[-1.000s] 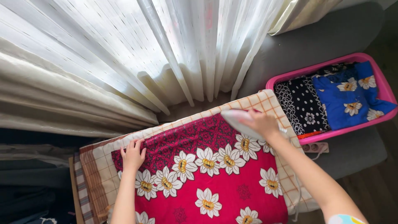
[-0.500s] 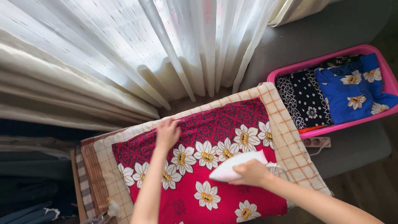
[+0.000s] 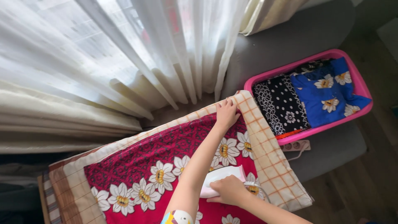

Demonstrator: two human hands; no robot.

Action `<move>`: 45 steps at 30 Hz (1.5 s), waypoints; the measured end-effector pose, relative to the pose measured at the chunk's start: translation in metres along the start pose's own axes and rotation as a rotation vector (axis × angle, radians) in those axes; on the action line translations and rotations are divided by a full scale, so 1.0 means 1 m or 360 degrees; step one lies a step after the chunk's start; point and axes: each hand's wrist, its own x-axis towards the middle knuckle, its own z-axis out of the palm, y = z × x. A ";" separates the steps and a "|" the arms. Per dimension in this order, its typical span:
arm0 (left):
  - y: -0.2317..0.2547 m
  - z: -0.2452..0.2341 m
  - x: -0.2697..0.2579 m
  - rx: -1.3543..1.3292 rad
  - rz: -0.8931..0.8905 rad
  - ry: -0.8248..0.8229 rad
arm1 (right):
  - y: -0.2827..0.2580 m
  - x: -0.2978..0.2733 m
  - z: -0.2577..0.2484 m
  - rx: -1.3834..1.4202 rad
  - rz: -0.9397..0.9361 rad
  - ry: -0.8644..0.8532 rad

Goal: The recorder is seen ironing and folding different pieces of clothing on an ironing board.

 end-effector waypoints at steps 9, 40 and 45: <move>-0.046 -0.017 0.038 -0.1191 -0.0193 -0.0157 | 0.029 0.026 -0.013 0.0004 0.0171 0.0356; -0.271 -0.203 -0.230 -0.0379 -0.0445 -0.0250 | -0.002 0.213 -0.061 -0.0579 -0.0168 0.0351; -0.311 -0.222 -0.284 -0.0328 -0.0360 -0.0307 | -0.012 0.219 -0.066 -0.0565 -0.0137 0.0307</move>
